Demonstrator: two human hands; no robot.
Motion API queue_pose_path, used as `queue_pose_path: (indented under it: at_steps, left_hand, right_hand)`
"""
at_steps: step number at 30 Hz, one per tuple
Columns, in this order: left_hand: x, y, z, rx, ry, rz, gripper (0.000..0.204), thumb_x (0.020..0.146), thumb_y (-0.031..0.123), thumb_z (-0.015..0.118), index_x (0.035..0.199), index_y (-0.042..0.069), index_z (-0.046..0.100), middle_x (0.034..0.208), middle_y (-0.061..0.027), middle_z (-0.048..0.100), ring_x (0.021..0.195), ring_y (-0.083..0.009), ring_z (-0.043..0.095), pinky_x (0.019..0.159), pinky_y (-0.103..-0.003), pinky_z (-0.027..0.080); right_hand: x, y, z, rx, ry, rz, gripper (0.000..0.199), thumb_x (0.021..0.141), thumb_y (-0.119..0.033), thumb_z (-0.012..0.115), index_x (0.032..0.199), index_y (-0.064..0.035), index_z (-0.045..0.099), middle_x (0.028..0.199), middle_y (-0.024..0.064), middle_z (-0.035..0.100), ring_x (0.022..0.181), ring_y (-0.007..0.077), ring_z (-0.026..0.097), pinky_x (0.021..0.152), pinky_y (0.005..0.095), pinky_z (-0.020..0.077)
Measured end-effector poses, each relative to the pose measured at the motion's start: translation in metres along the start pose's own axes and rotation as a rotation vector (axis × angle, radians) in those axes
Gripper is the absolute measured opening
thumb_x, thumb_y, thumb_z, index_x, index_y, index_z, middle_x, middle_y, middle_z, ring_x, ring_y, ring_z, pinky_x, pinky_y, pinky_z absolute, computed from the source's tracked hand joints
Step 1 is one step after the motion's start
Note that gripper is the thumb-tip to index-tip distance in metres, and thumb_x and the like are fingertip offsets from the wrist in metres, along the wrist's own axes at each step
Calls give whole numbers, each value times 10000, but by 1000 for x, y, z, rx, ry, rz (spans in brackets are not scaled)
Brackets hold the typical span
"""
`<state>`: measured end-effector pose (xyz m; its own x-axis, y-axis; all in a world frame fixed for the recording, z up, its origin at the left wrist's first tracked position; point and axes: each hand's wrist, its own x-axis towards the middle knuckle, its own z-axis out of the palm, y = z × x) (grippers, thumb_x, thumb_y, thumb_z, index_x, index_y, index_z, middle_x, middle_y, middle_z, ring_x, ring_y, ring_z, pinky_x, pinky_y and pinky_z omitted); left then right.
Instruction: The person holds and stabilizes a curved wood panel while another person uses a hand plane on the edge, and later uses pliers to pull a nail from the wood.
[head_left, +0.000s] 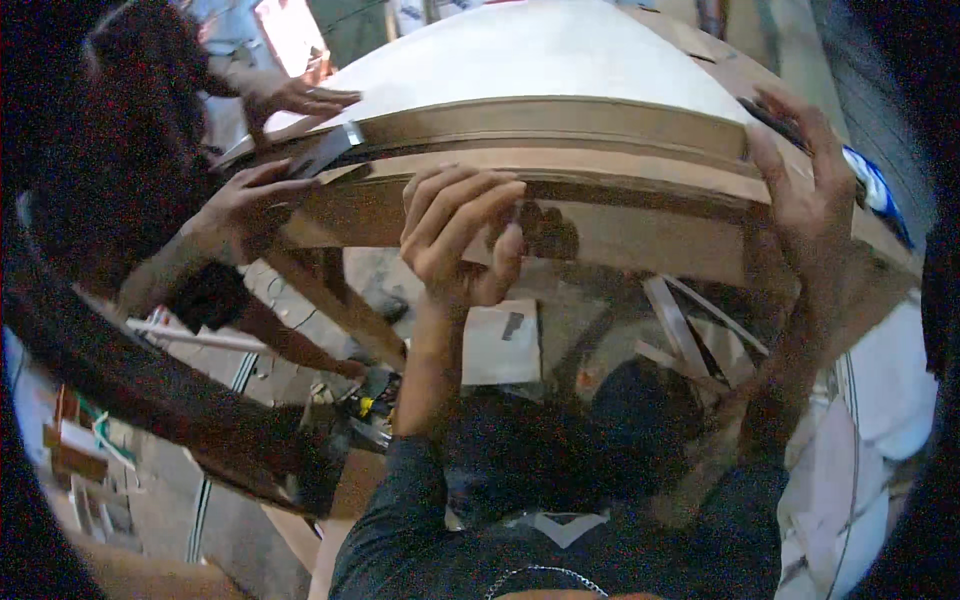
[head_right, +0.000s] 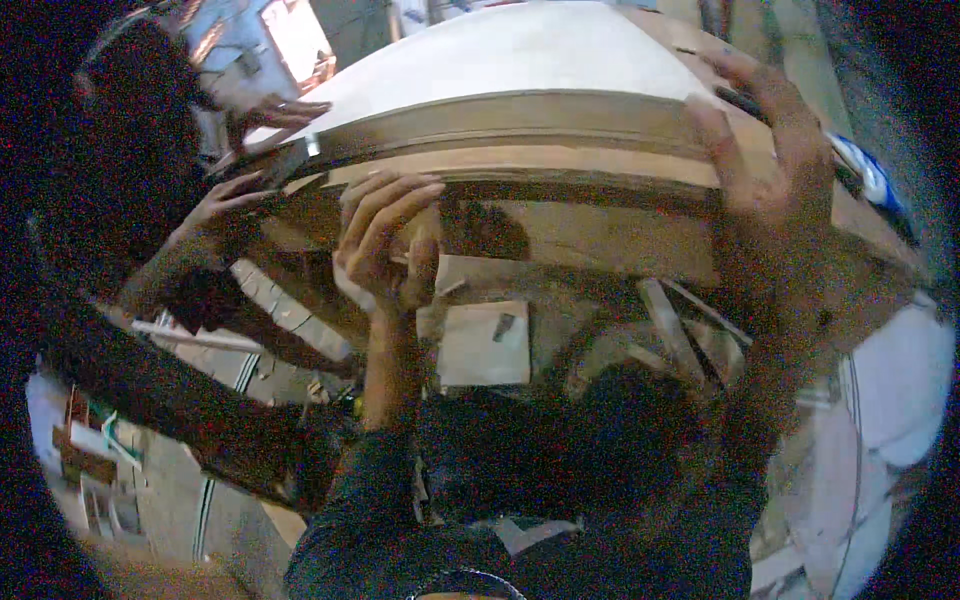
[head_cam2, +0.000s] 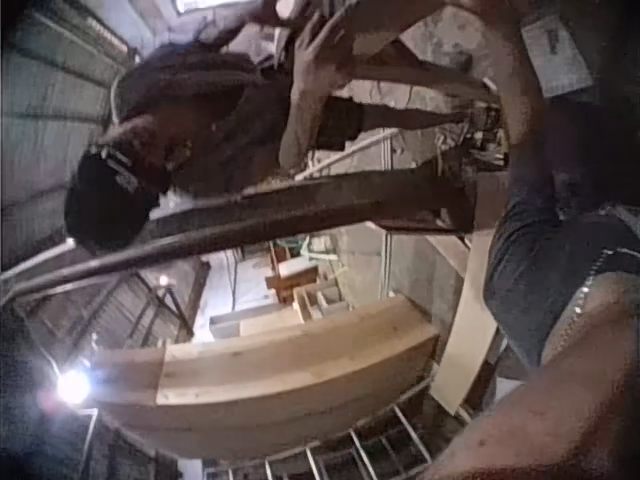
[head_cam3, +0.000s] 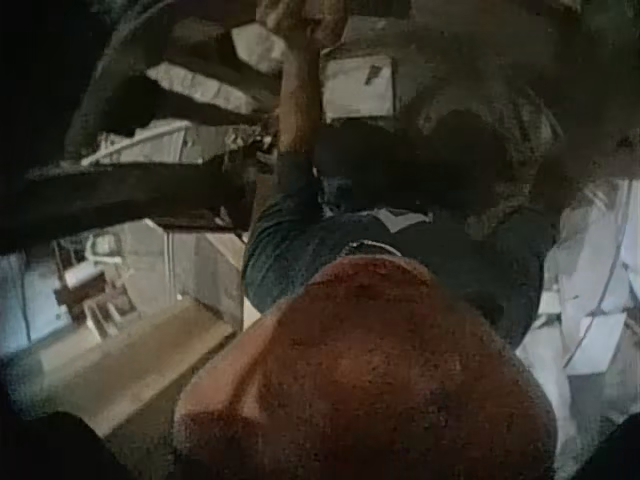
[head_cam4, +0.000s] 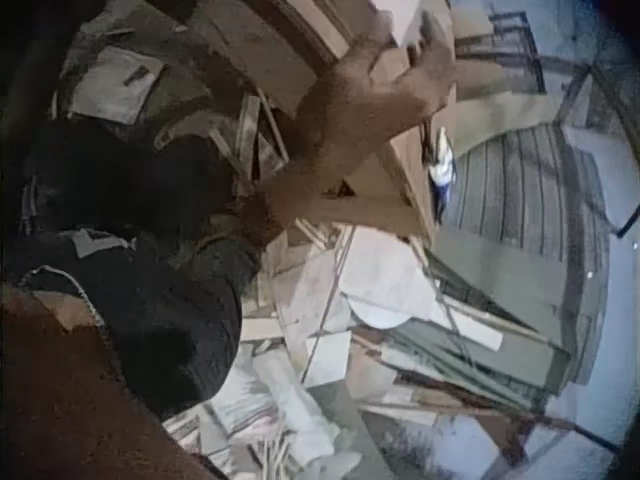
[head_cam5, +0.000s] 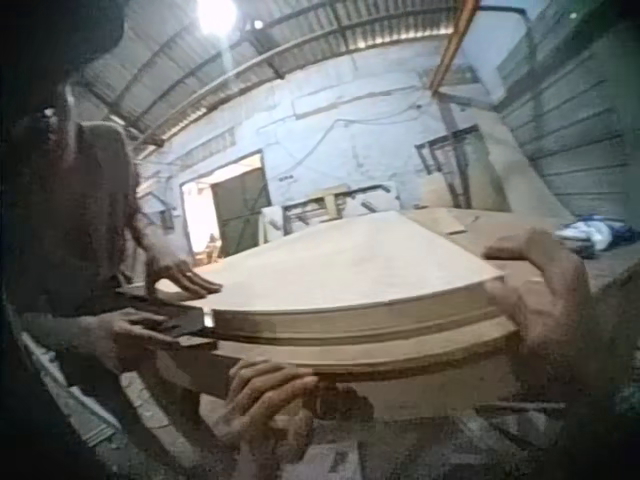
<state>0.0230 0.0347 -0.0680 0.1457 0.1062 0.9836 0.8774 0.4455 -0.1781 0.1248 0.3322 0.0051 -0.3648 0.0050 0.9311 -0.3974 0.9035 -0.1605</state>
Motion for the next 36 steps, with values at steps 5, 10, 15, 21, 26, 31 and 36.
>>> queue_pose_path:
  at_steps: [5, 10, 15, 21, 26, 31, 36]
  left_hand:
    - [10, 33, 30, -189, -104, 66, 277, 780, 217, 705, 1002, 67, 775, 1013, -90, 744, 981, -280, 679, 906, -414, 519]
    - [14, 49, 58, -239, -150, 1, 263, 773, 139, 733, 1024, 72, 770, 1060, -98, 732, 1030, -294, 662, 935, -415, 494]
    - [7, 57, 72, -168, -109, -51, 237, 775, 124, 731, 1004, 77, 769, 1046, -90, 727, 1036, -291, 642, 954, -421, 472]
    - [3, 62, 80, -149, -48, -87, 218, 775, 109, 727, 987, 72, 764, 1028, -85, 730, 1036, -285, 630, 954, -420, 471]
    - [4, 67, 83, -114, -38, -112, 228, 780, 111, 729, 1003, 73, 761, 1036, -89, 730, 1044, -289, 632, 958, -415, 471]
    - [7, 69, 85, -75, -98, -106, 265, 770, 129, 740, 1030, 87, 760, 1066, -84, 728, 1053, -274, 639, 967, -408, 451]
    - [6, 67, 90, -65, -84, -83, 277, 766, 154, 731, 1036, 101, 756, 1085, -62, 733, 1048, -264, 646, 969, -404, 427]
  right_hand:
    - [-7, 65, -34, -149, -126, 153, 386, 937, -240, 647, 1269, -42, 627, 1202, 154, 677, 1132, 259, 641, 1005, 370, 472]
    - [-18, 79, -43, -195, -209, 62, 333, 933, -132, 596, 1251, -35, 620, 1183, 170, 678, 1111, 278, 654, 996, 371, 477]
    - [-22, 74, -39, -273, -221, 5, 347, 897, -82, 491, 1220, -35, 611, 1192, 210, 636, 1155, 358, 607, 1012, 420, 463]
    - [-25, 81, -38, -276, -287, -6, 376, 884, -108, 443, 1214, -27, 604, 1185, 229, 613, 1152, 402, 573, 1034, 467, 438]
    - [-24, 83, -37, -246, -304, 1, 392, 894, -125, 431, 1239, -26, 589, 1198, 240, 609, 1164, 417, 565, 1036, 479, 432]
    - [-27, 84, -41, -221, -315, -46, 403, 909, -144, 427, 1266, -30, 577, 1239, 247, 601, 1194, 420, 555, 1047, 474, 422]
    - [-29, 88, -38, -246, -340, 14, 388, 948, -122, 406, 1291, -40, 567, 1299, 232, 583, 1248, 406, 530, 1133, 464, 354]
